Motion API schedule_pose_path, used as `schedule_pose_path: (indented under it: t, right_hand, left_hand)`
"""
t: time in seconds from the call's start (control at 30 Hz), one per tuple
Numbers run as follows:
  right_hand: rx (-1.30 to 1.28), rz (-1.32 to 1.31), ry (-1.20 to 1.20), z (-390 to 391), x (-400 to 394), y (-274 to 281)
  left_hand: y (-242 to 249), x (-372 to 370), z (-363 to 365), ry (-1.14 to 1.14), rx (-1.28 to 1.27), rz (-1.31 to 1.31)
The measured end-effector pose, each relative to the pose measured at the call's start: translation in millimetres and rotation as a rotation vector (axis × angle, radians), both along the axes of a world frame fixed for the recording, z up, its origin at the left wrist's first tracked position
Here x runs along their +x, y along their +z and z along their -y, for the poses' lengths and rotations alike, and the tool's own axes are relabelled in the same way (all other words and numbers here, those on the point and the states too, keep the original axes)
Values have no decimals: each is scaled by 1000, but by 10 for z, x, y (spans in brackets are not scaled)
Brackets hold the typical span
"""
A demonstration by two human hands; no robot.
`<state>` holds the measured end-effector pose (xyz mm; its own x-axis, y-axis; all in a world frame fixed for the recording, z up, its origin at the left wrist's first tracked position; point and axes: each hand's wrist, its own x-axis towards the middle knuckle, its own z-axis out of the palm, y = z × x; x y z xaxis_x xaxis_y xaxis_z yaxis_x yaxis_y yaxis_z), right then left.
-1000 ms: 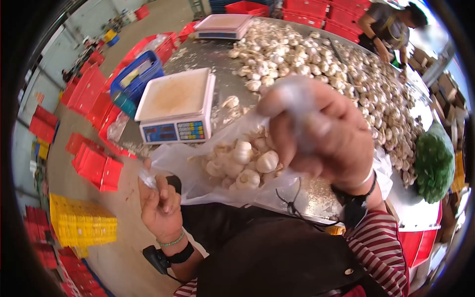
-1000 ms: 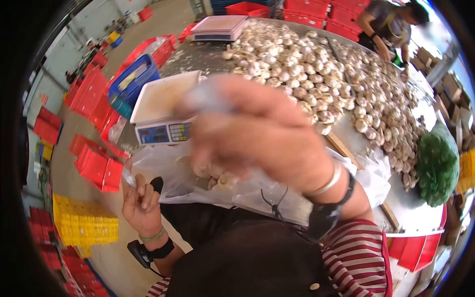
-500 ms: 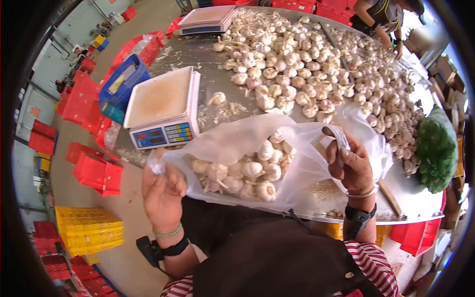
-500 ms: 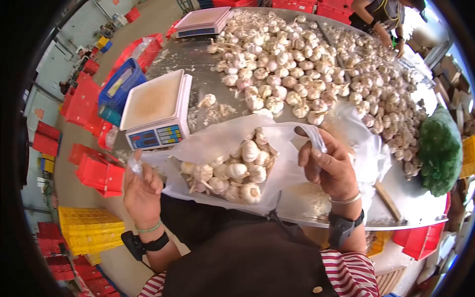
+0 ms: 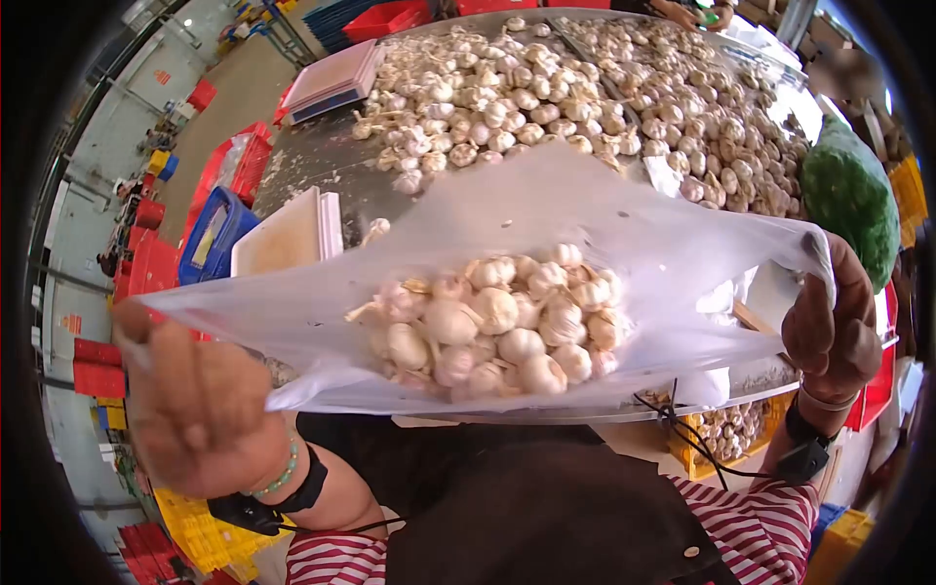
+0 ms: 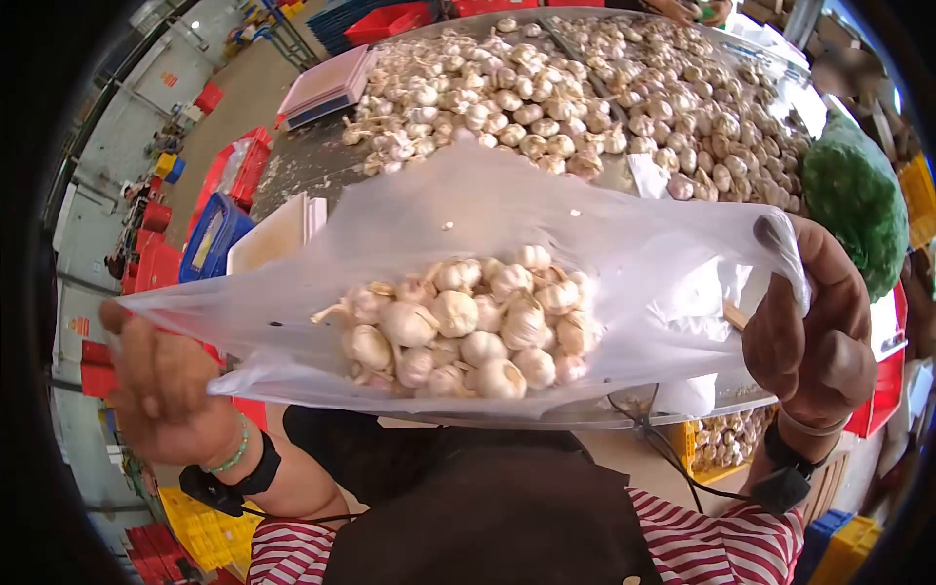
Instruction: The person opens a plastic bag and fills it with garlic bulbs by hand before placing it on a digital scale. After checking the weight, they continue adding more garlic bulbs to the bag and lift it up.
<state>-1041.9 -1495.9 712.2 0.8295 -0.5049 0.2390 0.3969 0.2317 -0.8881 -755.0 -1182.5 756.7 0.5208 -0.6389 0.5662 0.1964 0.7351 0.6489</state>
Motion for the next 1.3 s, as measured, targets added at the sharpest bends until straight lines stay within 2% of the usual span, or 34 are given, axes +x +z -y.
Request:
schedule_pose_path:
  t: [0.03,0.1,0.17,0.2,0.3,0.4,0.67,0.8,1.03,1.2,1.3]
  right_hand:
    - [8,-96,-37,30,-62,-34]
    - [114,-398,-150,-3,-24,-100]
    - [137,-614,-183,-14,13,-367]
    - [200,-635,-138,-6,-2,-453]
    - [158,-596,-172,9,-25,-459]
    - [127,-536,-176,64,19,-476]
    - [47,-431,90,126,166,-454]
    - [14,-406,161,115,263,-428]
    - [62,-357,241,37,342,-457]
    - [57,-377,141,-172,373,-360]
    - [-39,-421,49,-331,374,-302]
  left_hand:
    - [-134,-51,100,12,36,-89]
    - [-544,-79,185,162,374,-69]
    - [-775,-225,416,76,846,-52]
    - [-855,-233,428,72,855,-59]
    - [-915,-242,384,-21,730,-154]
    - [-869,-265,378,45,730,-145]
    - [-903,-324,270,153,762,-6]
    - [-826,-378,274,239,882,-7]
    - [-919,-364,158,159,1004,-40]
    - [-1047,-51,12,10,884,-121]
    - [-970,79,-70,-28,807,-200]
